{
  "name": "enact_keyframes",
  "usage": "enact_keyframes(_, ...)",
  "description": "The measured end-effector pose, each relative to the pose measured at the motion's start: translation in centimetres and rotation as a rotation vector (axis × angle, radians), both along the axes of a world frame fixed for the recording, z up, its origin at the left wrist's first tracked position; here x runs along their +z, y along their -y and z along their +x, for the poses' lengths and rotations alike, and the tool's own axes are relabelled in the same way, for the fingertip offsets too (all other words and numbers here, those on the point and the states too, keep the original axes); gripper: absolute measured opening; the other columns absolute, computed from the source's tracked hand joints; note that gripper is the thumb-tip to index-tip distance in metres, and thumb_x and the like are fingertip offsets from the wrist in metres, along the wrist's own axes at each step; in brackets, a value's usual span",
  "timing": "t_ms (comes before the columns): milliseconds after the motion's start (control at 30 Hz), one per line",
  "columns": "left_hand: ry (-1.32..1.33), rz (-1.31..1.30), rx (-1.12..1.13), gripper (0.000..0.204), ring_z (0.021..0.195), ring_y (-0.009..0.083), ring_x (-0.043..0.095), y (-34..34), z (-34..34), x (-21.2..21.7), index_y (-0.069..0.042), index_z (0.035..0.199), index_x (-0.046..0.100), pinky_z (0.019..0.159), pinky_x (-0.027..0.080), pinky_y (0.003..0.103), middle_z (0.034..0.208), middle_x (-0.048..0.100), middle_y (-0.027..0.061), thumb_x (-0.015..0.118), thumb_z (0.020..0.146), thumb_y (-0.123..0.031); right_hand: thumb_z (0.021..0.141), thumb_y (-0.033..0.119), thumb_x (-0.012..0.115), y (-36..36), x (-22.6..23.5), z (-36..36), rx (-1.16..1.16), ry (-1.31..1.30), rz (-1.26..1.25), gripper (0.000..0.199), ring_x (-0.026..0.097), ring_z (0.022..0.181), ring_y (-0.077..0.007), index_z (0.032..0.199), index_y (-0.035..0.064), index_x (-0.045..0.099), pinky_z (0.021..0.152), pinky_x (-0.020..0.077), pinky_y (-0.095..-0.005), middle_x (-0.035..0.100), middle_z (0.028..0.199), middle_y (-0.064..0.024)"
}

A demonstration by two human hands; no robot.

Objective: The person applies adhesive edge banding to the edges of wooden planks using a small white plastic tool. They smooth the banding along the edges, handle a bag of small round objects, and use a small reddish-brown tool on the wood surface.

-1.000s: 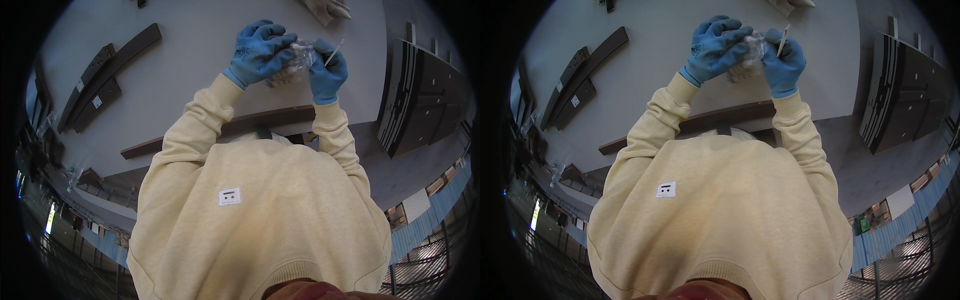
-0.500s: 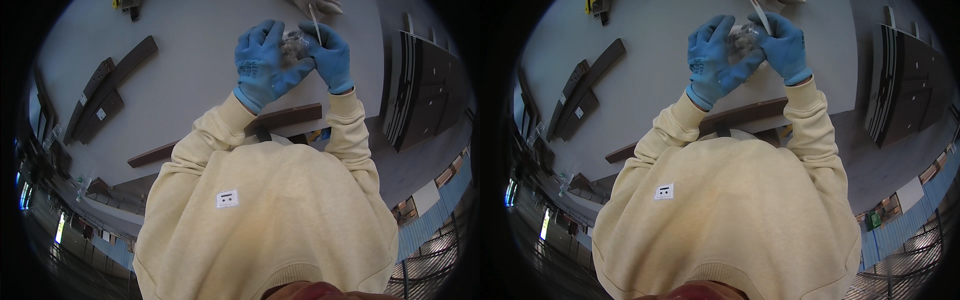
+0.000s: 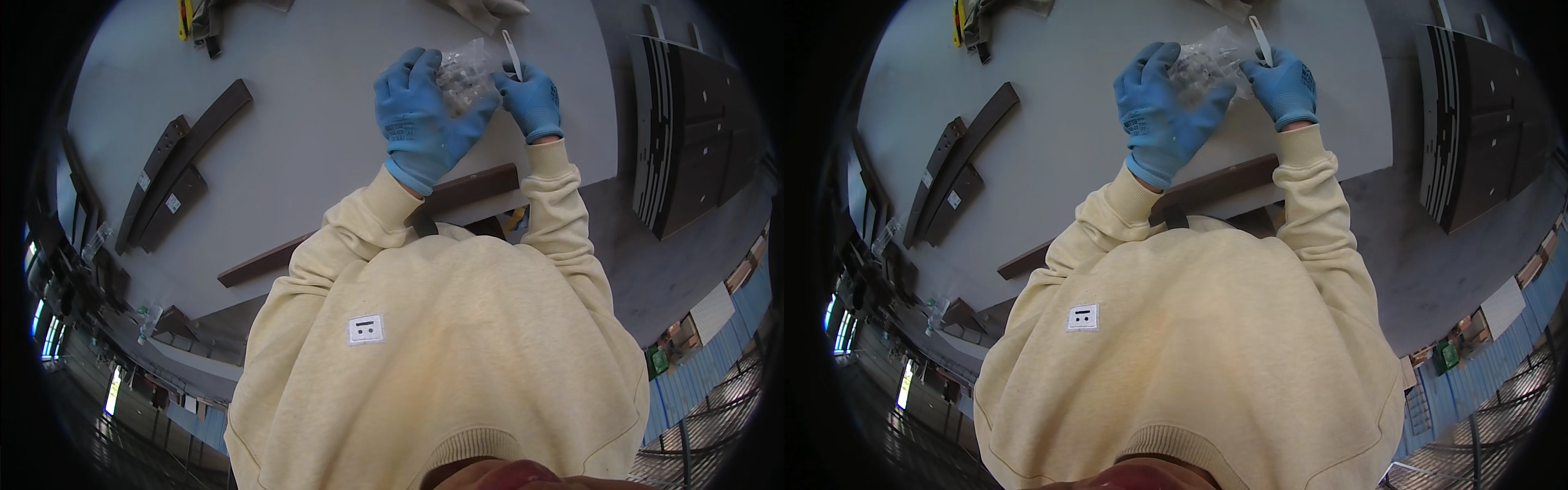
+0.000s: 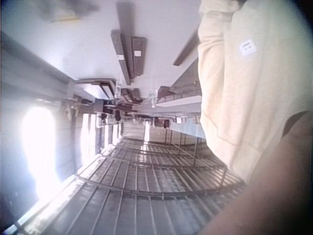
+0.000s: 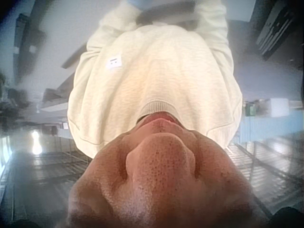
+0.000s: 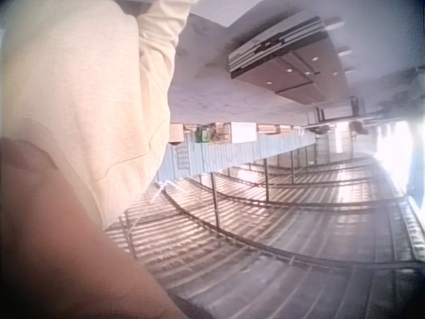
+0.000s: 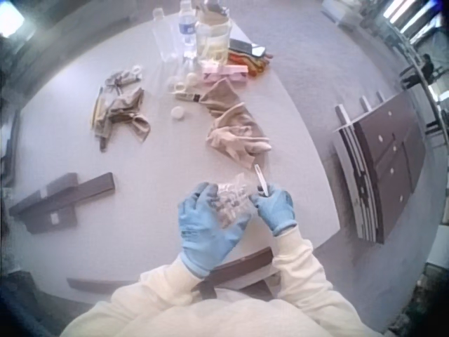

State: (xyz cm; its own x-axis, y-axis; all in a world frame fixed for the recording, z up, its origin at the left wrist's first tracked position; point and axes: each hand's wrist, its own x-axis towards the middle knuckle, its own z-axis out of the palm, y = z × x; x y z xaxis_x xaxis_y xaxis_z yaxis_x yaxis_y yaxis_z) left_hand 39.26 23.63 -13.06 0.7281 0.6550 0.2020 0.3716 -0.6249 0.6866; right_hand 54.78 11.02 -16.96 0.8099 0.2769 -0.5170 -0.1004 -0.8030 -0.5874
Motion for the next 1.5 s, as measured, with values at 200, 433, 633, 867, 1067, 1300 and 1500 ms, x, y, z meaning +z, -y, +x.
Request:
enact_keyframes(200,0.038,-0.346,-0.032,0.075,0.123,0.0318,0.062,-0.4,-3.5,1.1,0.005,0.143,0.055,0.105,0.052,0.044,0.134,0.064,0.0188,0.087,0.089,-0.037,0.096,0.021,0.081,-0.1,3.0,-1.9,-0.153,-0.173,0.351,0.025,0.059,0.057,-0.0077,0.109,-0.0002,0.079,0.052,0.0464,-0.0256,0.073,0.082,-0.0052)
enact_keyframes(433,0.289,-1.155,0.180,0.084,0.135,0.0291,0.060,-0.3,-9.8,2.8,0.009,0.163,0.029,0.111,0.053,0.037,0.152,0.052,0.0265,0.076,0.101,-0.023,0.095,0.020,0.082,-1.2,9.5,-6.8,-0.004,-0.462,0.551,0.023,0.053,0.053,-0.0066,0.108,0.0012,0.078,0.048,0.0411,-0.0239,0.063,0.068,-0.0003)
enact_keyframes(633,0.162,-0.996,0.256,0.073,0.131,0.0291,0.063,-0.9,-12.7,1.4,0.009,0.157,0.041,0.106,0.055,0.037,0.148,0.057,0.0262,0.076,0.100,-0.020,0.096,0.022,0.081,-1.8,10.7,-8.7,0.020,-0.414,0.541,0.025,0.053,0.054,-0.0066,0.109,0.0007,0.079,0.048,0.0427,-0.0245,0.067,0.074,-0.0018)
enact_keyframes(867,0.122,-1.008,0.353,0.039,0.098,0.0157,0.070,-2.4,-11.9,0.5,0.008,0.122,0.070,0.085,0.059,0.031,0.113,0.076,0.0145,0.080,0.097,-0.021,0.097,0.020,0.081,-1.4,10.0,-9.3,0.007,-0.200,0.483,0.024,0.053,0.053,-0.0055,0.110,-0.0007,0.077,0.048,0.0410,-0.0236,0.066,0.078,-0.0002)
enact_keyframes(1067,0.134,-1.030,0.328,0.032,0.078,0.0103,0.067,-2.5,-10.4,0.9,0.004,0.102,0.073,0.071,0.057,0.027,0.089,0.076,0.0066,0.083,0.095,-0.025,0.095,0.017,0.080,-1.7,9.2,-9.5,-0.003,0.257,0.514,0.025,0.073,0.076,-0.0151,0.112,0.0001,0.077,0.070,0.0602,-0.0311,0.080,0.093,-0.0102)
enact_keyframes(1300,0.147,-1.038,0.295,0.033,0.076,0.0106,0.066,-1.8,-9.3,1.1,0.003,0.099,0.073,0.071,0.057,0.027,0.087,0.076,0.0064,0.082,0.097,-0.029,0.088,0.013,0.083,-1.2,9.0,-10.3,0.449,0.632,0.381,0.054,0.078,0.105,-0.0354,0.139,0.0072,0.066,0.086,0.0640,-0.0407,0.079,0.121,-0.0175)
enact_keyframes(1500,0.119,-1.023,0.294,0.035,0.074,0.0100,0.064,-1.7,-9.2,1.2,0.002,0.093,0.073,0.068,0.055,0.028,0.082,0.075,0.0061,0.082,0.097,-0.031,0.090,0.016,0.082,-1.7,7.3,-10.0,0.401,0.495,0.149,0.058,0.077,0.106,-0.0364,0.144,0.0086,0.063,0.090,0.0621,-0.0443,0.077,0.123,-0.0182)
